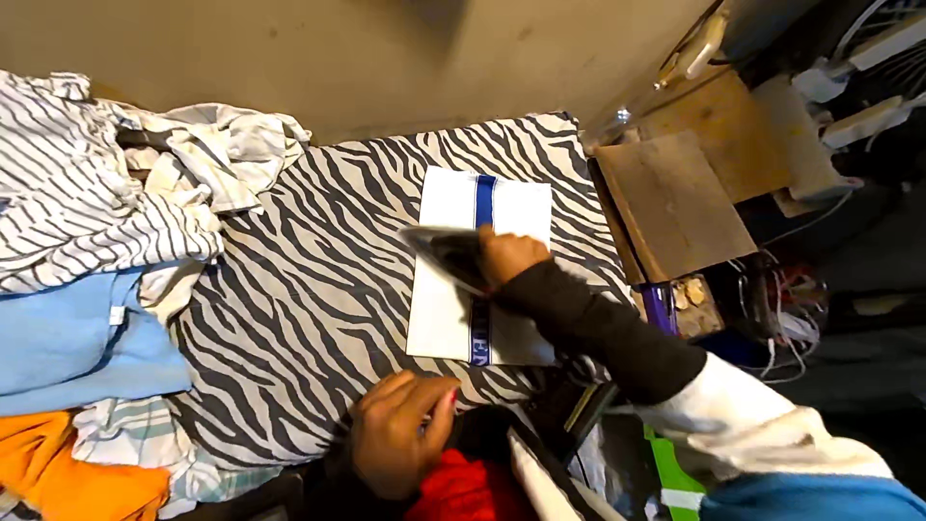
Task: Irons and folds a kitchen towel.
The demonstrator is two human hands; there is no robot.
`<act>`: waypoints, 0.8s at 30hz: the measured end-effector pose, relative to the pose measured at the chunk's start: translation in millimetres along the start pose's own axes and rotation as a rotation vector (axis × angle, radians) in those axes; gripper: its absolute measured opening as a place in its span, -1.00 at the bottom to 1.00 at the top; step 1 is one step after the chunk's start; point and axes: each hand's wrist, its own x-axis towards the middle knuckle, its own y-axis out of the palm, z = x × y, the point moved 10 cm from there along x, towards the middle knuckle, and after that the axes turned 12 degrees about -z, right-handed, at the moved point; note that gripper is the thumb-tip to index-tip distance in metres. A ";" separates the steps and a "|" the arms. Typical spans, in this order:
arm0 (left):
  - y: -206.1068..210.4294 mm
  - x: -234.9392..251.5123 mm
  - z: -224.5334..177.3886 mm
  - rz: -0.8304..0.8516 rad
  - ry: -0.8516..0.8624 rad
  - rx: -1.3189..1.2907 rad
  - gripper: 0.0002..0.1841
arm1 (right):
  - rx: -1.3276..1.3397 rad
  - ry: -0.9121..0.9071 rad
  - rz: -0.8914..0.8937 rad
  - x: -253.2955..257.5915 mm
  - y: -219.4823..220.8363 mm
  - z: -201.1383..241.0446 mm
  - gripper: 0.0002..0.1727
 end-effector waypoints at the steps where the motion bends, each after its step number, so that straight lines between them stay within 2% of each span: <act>1: 2.7 3.6 11.6 0.040 -0.030 0.008 -0.72 | 0.016 0.073 -0.033 18.3 -11.2 -21.1 -0.53; 3: 10.6 16.9 31.6 0.076 -0.065 0.029 -0.71 | 0.088 0.210 -0.075 31.0 -19.7 -65.6 -0.34; 4: 17.7 27.2 42.3 0.074 -0.066 0.043 -0.71 | 0.143 0.258 -0.110 19.9 -18.7 -81.8 -0.25; 6: 42.3 47.2 60.2 0.076 -0.025 0.067 -0.71 | 0.209 0.306 -0.152 -29.7 -4.5 -94.7 -0.22; 8: 79.6 53.5 71.7 0.166 0.039 0.059 -0.69 | 0.196 0.439 -0.040 -93.0 23.2 -93.3 -0.19; 10: 119.6 48.6 86.0 0.332 0.074 0.117 -0.51 | 0.164 0.586 0.005 -143.3 36.0 -97.4 -0.17; 12: 145.0 35.3 107.5 0.437 0.095 0.222 -0.35 | 0.160 0.722 0.025 -161.2 36.4 -112.1 -0.18; 15: 154.1 25.1 132.0 0.454 0.143 0.343 -0.28 | 0.200 0.734 0.048 -133.7 28.2 -108.8 -0.17; 19: 153.2 22.1 135.5 0.448 0.147 0.368 -0.26 | 0.198 0.645 -0.106 -64.2 13.3 -106.3 -0.18; 24: 152.8 23.6 135.0 0.417 0.155 0.391 -0.28 | 0.245 0.655 -0.168 22.2 -22.9 -137.4 -0.16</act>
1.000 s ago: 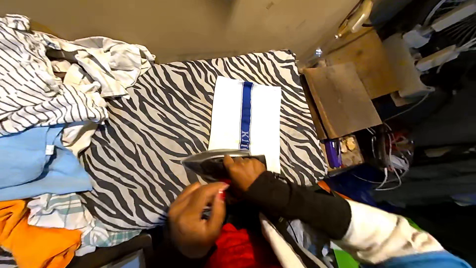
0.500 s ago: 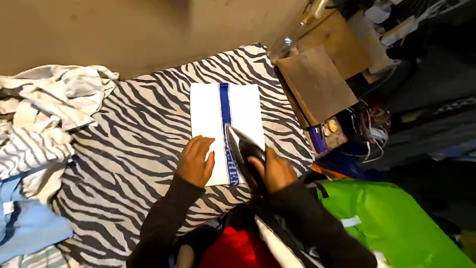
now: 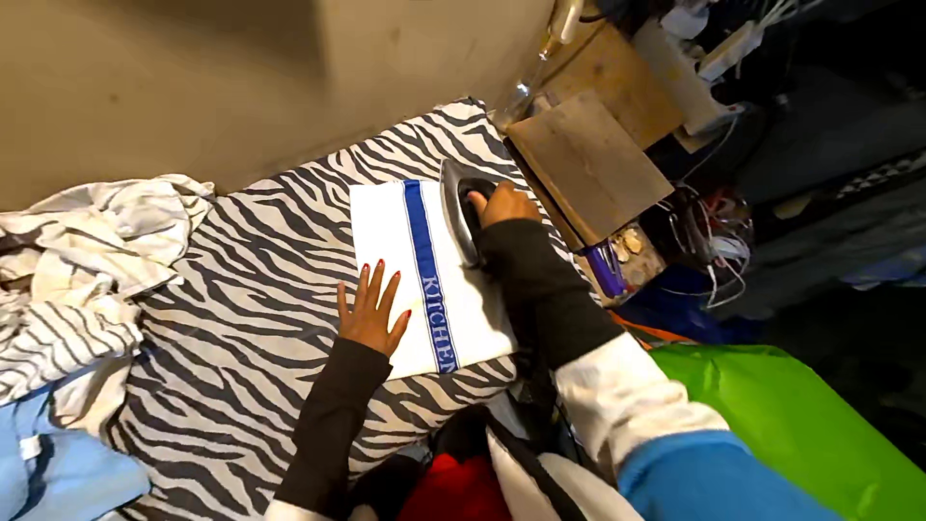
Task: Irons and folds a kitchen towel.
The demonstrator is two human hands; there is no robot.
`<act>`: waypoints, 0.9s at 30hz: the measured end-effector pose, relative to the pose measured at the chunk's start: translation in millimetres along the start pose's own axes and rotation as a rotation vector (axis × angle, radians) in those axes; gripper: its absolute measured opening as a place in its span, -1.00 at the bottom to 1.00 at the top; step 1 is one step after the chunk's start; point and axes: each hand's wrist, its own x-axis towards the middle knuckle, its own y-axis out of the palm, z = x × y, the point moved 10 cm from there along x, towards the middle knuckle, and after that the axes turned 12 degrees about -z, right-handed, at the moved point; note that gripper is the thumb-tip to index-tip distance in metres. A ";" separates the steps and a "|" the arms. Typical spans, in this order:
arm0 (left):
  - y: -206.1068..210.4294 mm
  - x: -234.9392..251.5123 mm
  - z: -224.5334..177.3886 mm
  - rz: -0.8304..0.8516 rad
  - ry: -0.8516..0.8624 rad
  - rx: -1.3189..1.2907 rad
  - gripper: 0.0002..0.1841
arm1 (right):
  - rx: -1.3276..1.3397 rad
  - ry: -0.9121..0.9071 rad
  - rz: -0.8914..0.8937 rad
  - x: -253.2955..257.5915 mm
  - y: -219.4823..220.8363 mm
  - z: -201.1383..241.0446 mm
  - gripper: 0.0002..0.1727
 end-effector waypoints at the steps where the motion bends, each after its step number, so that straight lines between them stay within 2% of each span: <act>1: 0.0 0.5 0.2 -0.003 -0.003 0.002 -0.29 | 0.025 -0.006 -0.008 15.2 -2.0 5.4 -0.17; 4: 0.3 -0.7 0.3 -0.005 -0.007 -0.012 -0.30 | 0.076 -0.006 0.034 19.7 0.1 7.9 -0.20; 7: -1.0 0.4 1.2 -0.030 -0.001 -0.037 -0.29 | 0.101 -0.071 0.029 -58.0 10.9 -19.6 -0.26; 10: -2.5 -0.8 0.8 -0.024 0.009 -0.072 -0.32 | -0.041 0.043 0.231 -157.0 31.3 -64.9 -0.21; 13: -5.3 -3.2 -0.3 -0.026 0.012 -0.087 -0.34 | -0.135 0.107 0.281 -198.3 34.2 -83.6 -0.19; 17: -6.2 1.6 0.7 -0.057 0.022 -0.081 -0.33 | -0.115 0.075 0.223 -153.0 25.0 -54.9 -0.21; 20: -20.0 -0.3 16.3 -0.202 -0.091 -0.243 -0.34 | -0.037 0.047 0.088 -87.8 15.7 -28.8 -0.21; 22: -36.0 3.0 34.2 -0.282 -0.279 -0.412 -0.39 | 0.027 0.077 0.022 -39.4 5.5 -17.7 -0.22; 23: -41.6 6.2 42.1 -0.262 -0.405 -0.478 -0.43 | 0.064 0.091 0.006 -17.3 1.5 -15.6 -0.22; 25: -45.0 13.5 55.6 -0.155 -0.646 -0.582 -0.53 | 0.109 0.064 0.017 16.2 -3.0 -15.8 -0.21; 27: -34.9 19.1 65.7 0.001 -0.858 -0.705 -0.59 | 0.111 -0.045 0.090 35.9 -11.0 -22.0 -0.21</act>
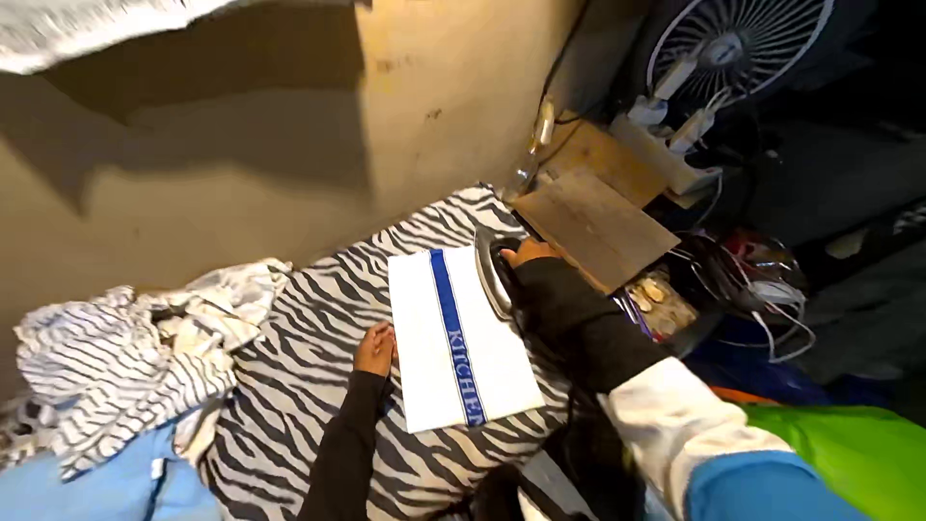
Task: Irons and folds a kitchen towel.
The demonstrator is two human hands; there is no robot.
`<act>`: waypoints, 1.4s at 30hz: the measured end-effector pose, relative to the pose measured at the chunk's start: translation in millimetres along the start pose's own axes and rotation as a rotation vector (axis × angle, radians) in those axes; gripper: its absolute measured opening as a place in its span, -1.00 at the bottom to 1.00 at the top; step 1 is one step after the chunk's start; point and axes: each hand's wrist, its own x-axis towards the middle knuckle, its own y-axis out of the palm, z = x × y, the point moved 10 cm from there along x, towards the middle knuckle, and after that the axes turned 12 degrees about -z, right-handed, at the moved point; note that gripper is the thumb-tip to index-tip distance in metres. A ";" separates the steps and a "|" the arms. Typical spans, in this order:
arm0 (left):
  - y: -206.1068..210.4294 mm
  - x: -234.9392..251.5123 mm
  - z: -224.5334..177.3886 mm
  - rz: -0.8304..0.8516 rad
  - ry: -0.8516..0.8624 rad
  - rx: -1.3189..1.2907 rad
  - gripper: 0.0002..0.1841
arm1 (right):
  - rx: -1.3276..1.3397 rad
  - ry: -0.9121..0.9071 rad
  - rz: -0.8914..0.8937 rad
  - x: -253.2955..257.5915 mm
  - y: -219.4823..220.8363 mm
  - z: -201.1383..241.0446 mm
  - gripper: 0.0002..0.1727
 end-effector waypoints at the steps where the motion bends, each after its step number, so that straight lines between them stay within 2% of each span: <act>1: 5.5 9.9 1.8 0.047 -0.097 -0.041 -0.61 | -0.017 -0.049 0.001 6.0 -15.7 -5.3 -0.24; 4: 21.6 37.8 -1.4 0.152 -0.322 -0.212 -0.58 | -0.025 -0.043 -0.101 12.3 -83.0 -20.7 -0.29; 6: 34.2 53.9 -6.4 0.148 -0.322 -0.301 -0.58 | -0.005 0.010 -0.196 34.3 -102.9 -45.3 -0.29; 10: 48.0 81.9 -32.3 0.036 -0.205 -0.248 -0.56 | -0.065 0.010 -0.126 78.3 -109.9 -75.0 -0.26; 15: 50.0 85.4 -25.1 0.058 -0.198 -0.236 -0.58 | -0.089 0.018 -0.118 89.2 -104.9 -86.3 -0.26; 16: 49.0 85.3 -21.8 0.050 -0.211 -0.256 -0.52 | -0.107 0.016 -0.137 85.1 -107.3 -83.9 -0.26; 18: 50.5 83.5 -17.6 0.021 -0.264 -0.318 -0.39 | -0.085 -0.054 -0.301 65.8 -117.0 -65.5 -0.23; 20: 49.4 86.2 -20.7 0.001 -0.268 -0.304 -0.39 | -0.049 -0.226 -0.391 38.6 -103.3 -25.6 -0.17; 21: 48.6 87.0 -23.3 0.002 -0.252 -0.262 -0.45 | -0.032 -0.288 -0.369 27.6 -77.0 -7.5 -0.10; 23: 46.5 84.8 -29.4 0.004 -0.228 -0.183 -0.55 | 0.015 -0.297 -0.245 16.0 6.3 6.2 0.10; 24: 43.5 82.6 -38.1 -0.006 -0.195 -0.172 -0.59 | 0.030 -0.280 -0.158 12.6 43.6 7.9 0.15; 25: 37.6 79.1 -52.2 -0.018 -0.142 -0.183 -0.64 | 0.081 -0.275 -0.097 9.5 63.4 12.3 0.07; 27: 16.4 69.5 -90.6 -0.024 -0.005 -0.187 -0.69 | 0.311 -0.306 -0.002 5.8 58.3 28.7 -0.26; 29: -19.4 49.4 -132.8 -0.061 0.120 -0.174 -0.71 | 0.607 -0.316 0.091 -7.4 20.1 46.4 -0.45; 31: -54.6 31.9 -171.8 -0.096 0.316 -0.254 -0.80 | 0.824 -0.437 0.027 -25.3 -40.5 57.9 -0.56; 33: -87.1 1.4 -210.4 -0.090 0.621 -0.377 -0.83 | 0.961 -0.745 -0.093 -52.5 -99.0 64.2 -0.65; 35: -114.3 -45.2 -235.5 -0.065 0.873 -0.407 -0.80 | 1.030 -1.038 -0.124 -93.9 -139.0 67.2 -0.68; 36: -122.9 -66.5 -237.4 -0.051 0.965 -0.369 -0.83 | 1.010 -1.147 -0.129 -113.1 -147.8 65.2 -0.73; 38: -127.1 -96.3 -215.2 -0.019 1.069 -0.265 -0.86 | 0.912 -1.300 -0.091 -143.8 -135.8 53.3 -0.83; 40: -116.3 -109.9 -159.2 -0.068 1.047 -0.080 -0.84 | 0.737 -1.330 -0.022 -161.4 -88.5 31.0 -0.82; 42: -96.1 -110.3 -80.7 -0.091 0.929 0.143 -0.77 | 0.439 -1.280 0.048 -168.7 -31.6 4.8 -0.76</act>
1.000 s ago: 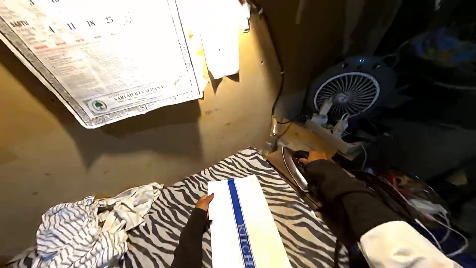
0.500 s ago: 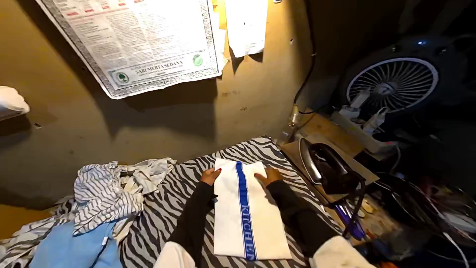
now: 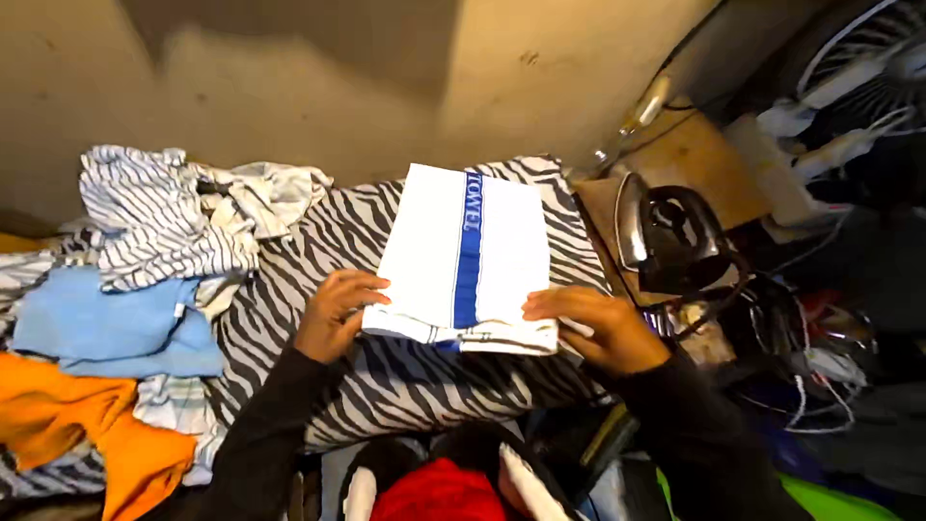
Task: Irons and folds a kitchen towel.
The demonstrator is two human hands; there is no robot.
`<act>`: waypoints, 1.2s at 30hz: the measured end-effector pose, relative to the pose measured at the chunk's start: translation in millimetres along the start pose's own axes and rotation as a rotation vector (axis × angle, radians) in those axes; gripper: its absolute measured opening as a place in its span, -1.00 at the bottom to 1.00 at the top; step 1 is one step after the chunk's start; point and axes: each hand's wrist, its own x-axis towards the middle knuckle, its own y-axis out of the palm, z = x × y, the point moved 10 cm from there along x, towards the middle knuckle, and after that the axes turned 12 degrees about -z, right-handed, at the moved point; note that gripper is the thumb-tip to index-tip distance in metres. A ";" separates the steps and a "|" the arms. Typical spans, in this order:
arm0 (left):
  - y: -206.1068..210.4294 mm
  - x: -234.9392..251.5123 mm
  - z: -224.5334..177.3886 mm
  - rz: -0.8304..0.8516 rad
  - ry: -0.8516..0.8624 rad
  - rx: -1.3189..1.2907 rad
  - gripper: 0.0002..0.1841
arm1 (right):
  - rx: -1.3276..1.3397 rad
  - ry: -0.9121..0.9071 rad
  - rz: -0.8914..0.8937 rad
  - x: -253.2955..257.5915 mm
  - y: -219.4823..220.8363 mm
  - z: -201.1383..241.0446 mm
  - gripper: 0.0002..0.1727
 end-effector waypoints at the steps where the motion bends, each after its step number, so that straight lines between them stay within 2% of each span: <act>1: 13.3 -32.2 21.9 0.045 -0.080 0.081 -0.74 | -0.102 0.068 0.069 -15.1 10.5 -14.0 -0.77; 2: 23.0 -59.8 38.7 0.068 -0.170 0.139 -0.72 | -0.224 0.131 0.063 -23.4 4.3 -31.6 -0.74; 4: 32.4 -93.5 53.1 0.068 -0.326 0.204 -0.75 | -0.537 0.262 -0.065 -24.4 -45.2 -73.9 -0.63; 7: 40.0 -106.0 54.9 0.056 -0.509 0.263 -0.76 | -0.833 0.703 -0.190 -25.1 -118.1 -121.4 -0.35; 9: 42.2 -102.1 59.3 0.076 -0.646 0.344 -0.66 | -0.903 0.884 -0.231 -21.9 -135.9 -143.8 -0.24; 11: 44.2 -97.5 62.7 0.113 -0.744 0.398 -0.58 | -0.919 0.979 -0.231 -14.2 -143.3 -162.2 -0.17; 14: 52.7 -98.5 68.6 0.176 -0.857 0.385 -0.54 | -0.779 1.074 -0.183 -17.6 -157.8 -194.8 -0.39; 15: 55.0 -98.4 70.7 0.178 -0.871 0.363 -0.55 | -0.708 1.100 -0.164 -14.9 -154.8 -193.4 -0.40; 16: 56.7 -96.4 73.3 0.166 -0.871 0.333 -0.59 | -0.693 1.086 -0.134 -3.5 -144.1 -177.1 -0.38; 18: 58.5 -94.8 76.4 0.133 -0.857 0.284 -0.66 | -0.735 0.939 -0.044 27.5 -102.4 -122.7 -0.38; 21: 56.3 -97.5 75.3 0.107 -0.842 0.283 -0.71 | -0.711 0.710 0.241 49.8 6.0 -57.6 -0.59; 23: 54.7 -98.1 76.1 0.128 -0.860 0.317 -0.71 | -0.633 0.668 0.491 49.8 89.5 -37.4 -0.59; 25: 49.0 -101.3 74.4 0.117 -0.849 0.363 -0.73 | -0.575 0.603 0.559 44.2 141.9 -22.3 -0.65; 29: 11.8 -106.6 57.6 -0.007 -0.756 0.419 -0.75 | -0.551 0.449 0.535 23.7 152.5 3.0 -0.73; 33: -15.5 -86.3 33.5 -0.234 -0.630 0.387 -0.77 | -0.551 0.526 0.593 37.6 170.2 12.2 -0.73; 36: -33.5 -65.5 1.4 -0.404 -0.480 0.381 -0.77 | -0.560 0.489 0.582 38.4 175.0 16.0 -0.76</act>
